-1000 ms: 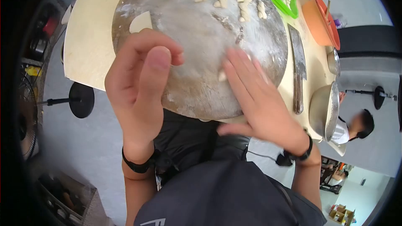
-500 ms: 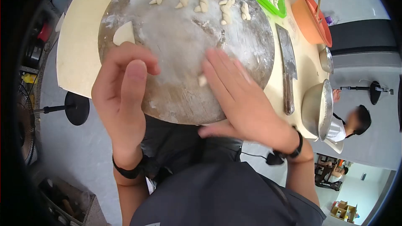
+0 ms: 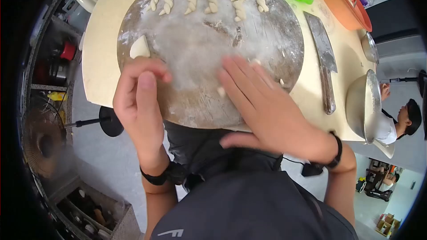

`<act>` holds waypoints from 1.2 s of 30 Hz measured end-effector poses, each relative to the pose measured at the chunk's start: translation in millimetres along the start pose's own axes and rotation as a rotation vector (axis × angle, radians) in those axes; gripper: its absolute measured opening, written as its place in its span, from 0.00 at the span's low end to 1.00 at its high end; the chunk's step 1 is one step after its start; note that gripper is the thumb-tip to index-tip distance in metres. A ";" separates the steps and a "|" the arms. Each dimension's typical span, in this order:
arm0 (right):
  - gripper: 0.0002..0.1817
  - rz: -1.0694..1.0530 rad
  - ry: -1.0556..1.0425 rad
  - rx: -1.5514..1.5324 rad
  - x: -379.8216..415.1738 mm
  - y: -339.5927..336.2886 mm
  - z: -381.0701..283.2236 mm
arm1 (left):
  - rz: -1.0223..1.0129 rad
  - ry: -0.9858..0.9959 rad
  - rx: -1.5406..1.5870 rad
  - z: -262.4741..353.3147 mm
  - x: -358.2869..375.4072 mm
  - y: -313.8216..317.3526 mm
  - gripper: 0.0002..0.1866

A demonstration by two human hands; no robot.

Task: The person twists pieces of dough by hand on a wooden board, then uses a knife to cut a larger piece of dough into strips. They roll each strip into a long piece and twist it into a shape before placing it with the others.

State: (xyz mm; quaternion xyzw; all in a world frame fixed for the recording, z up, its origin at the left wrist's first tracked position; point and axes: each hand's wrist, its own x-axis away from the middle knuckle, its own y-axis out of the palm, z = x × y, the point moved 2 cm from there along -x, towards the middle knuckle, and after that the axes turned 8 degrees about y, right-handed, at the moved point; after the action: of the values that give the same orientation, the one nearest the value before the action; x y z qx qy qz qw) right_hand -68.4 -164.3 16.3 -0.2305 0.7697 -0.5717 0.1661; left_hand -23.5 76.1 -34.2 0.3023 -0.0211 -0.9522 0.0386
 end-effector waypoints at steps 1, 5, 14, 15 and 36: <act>0.65 -0.015 0.028 -0.007 13.0 -1.1 -3.6 | 0.027 0.042 0.020 -1.7 1.3 1.6 0.12; 0.63 0.046 0.037 -0.040 14.1 4.7 -6.8 | 0.101 0.050 0.107 -2.2 -1.5 2.3 0.12; 0.43 0.459 -0.051 -0.130 -40.8 26.4 28.1 | -0.302 0.087 -0.610 22.1 -2.5 27.7 0.11; 0.39 0.462 -0.031 -0.101 -34.4 13.3 36.6 | -0.390 0.172 -0.765 25.5 -2.8 35.7 0.13; 0.38 0.384 0.071 0.151 5.2 24.4 23.8 | -0.890 0.314 -1.118 37.3 14.8 66.1 0.41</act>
State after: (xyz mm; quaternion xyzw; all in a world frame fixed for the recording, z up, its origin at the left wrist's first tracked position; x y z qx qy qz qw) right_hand -64.4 -180.4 -14.0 -0.0462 0.7599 -0.5934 0.2614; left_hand -53.0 9.6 -8.1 0.3502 0.5988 -0.6916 -0.2010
